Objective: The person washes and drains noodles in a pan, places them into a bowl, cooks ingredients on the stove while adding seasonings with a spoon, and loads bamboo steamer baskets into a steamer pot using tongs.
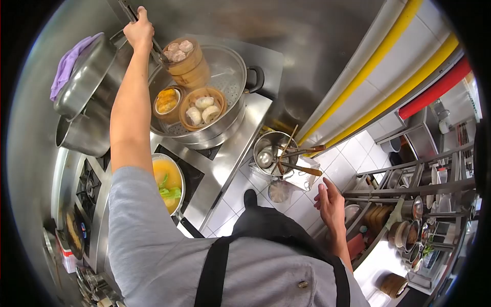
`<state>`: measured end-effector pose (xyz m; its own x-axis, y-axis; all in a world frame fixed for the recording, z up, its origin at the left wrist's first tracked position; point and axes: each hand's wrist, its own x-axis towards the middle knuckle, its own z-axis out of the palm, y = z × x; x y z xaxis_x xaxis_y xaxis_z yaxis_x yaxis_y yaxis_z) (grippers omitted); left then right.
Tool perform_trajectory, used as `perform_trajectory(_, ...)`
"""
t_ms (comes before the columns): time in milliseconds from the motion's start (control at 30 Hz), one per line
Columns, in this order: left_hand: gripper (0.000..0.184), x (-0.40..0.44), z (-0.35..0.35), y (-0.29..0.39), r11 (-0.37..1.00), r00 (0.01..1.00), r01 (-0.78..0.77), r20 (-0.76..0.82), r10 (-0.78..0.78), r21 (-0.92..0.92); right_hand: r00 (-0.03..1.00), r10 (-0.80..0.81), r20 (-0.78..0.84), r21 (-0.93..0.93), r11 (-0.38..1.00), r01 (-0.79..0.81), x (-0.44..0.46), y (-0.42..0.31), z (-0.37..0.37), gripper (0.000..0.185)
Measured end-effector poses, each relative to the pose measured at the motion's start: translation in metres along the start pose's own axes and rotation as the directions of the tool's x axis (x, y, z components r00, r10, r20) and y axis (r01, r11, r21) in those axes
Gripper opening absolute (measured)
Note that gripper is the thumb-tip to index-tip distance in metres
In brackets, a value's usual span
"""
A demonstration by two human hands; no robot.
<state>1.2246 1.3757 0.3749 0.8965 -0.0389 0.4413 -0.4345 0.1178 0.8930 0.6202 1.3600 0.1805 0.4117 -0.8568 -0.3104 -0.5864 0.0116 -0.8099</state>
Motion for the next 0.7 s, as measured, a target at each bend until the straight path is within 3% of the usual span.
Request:
perform_trajectory(167, 0.049, 0.024, 0.015, -0.020, 1.000, 0.997, 0.020, -0.072, -0.020, 0.004, 1.000, 0.014, -0.008, 0.028, 1.000, -0.014, 0.000, -0.003, 0.006, 0.048)
perform_trajectory(267, 0.046, 0.027, 0.016, -0.024, 1.000, 0.999, 0.030, -0.026, -0.030, -0.007, 1.000, 0.017, -0.015, 0.027, 0.999, -0.017, 0.003, 0.003, 0.010, 0.049)
perform_trajectory(367, 0.043, 0.031, 0.018, -0.028, 0.992, 0.985, 0.076, 0.165, -0.058, -0.102, 1.000, 0.011, -0.005, 0.026, 1.000, -0.011, 0.009, 0.004, 0.016, 0.049)
perform_trajectory(700, 0.038, 0.020, 0.002, -0.024, 0.997, 0.991, -0.021, 0.127, 0.031, -0.079, 0.997, -0.035, 0.067, -0.007, 0.999, 0.036, 0.027, -0.008, 0.034, 0.049)
